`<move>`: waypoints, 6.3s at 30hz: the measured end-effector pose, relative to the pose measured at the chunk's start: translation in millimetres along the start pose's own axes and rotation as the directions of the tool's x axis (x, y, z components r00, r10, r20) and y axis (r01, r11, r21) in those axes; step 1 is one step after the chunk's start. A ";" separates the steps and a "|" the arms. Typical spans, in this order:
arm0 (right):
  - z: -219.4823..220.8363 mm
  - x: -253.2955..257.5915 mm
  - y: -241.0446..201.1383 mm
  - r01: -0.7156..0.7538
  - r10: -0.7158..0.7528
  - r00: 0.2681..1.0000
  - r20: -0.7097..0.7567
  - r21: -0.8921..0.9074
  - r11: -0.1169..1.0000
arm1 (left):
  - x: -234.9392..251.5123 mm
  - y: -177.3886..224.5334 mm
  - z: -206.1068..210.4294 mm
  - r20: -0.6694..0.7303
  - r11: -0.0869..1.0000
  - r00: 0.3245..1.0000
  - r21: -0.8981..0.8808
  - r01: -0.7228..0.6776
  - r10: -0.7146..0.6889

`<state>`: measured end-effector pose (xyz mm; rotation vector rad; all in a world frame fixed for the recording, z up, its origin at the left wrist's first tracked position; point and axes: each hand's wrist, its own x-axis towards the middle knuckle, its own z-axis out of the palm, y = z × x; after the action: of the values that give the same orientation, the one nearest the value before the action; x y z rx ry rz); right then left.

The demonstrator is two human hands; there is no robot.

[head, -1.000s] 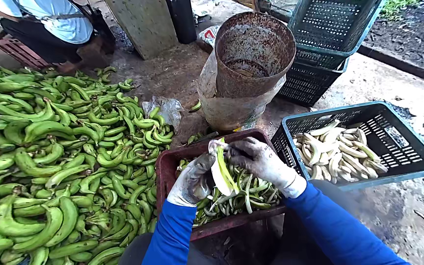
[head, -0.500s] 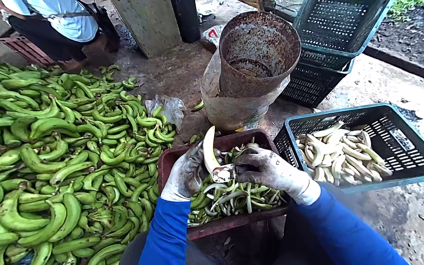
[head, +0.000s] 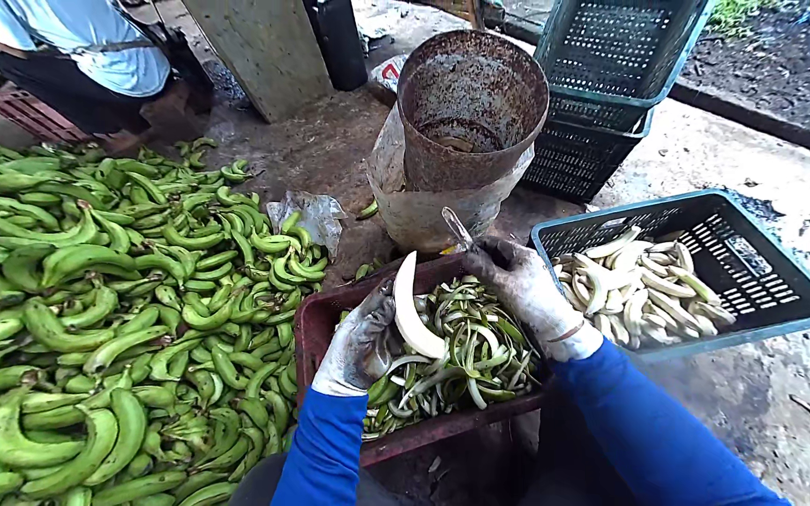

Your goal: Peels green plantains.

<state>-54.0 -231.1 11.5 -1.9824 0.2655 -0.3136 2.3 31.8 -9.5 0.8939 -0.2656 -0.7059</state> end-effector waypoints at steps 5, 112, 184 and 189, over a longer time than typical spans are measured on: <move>34.9 -30.4 -6.2 0.132 -0.116 0.960 0.255 -0.048 0.990 | 9.6 -21.6 11.9 -0.270 0.996 0.959 -0.020 -0.092 0.083; 20.2 0.8 8.3 0.145 -0.181 0.981 -0.074 -0.349 0.926 | -8.2 -6.0 28.1 -0.403 0.997 0.912 0.061 -0.053 0.073; 66.8 -41.1 13.6 0.185 -0.172 0.982 0.075 -0.235 0.954 | 4.5 -3.3 7.2 -0.576 0.946 0.811 -0.198 -0.257 0.100; 90.9 -51.8 12.5 0.328 -0.293 0.942 0.160 -0.269 0.906 | 0.7 0.6 2.1 -0.579 0.928 0.799 -0.181 -0.325 0.166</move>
<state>-72.8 -142.1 -41.8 -2.3313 -0.0904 -0.3776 2.1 30.4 -7.8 0.7433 0.2341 -0.2028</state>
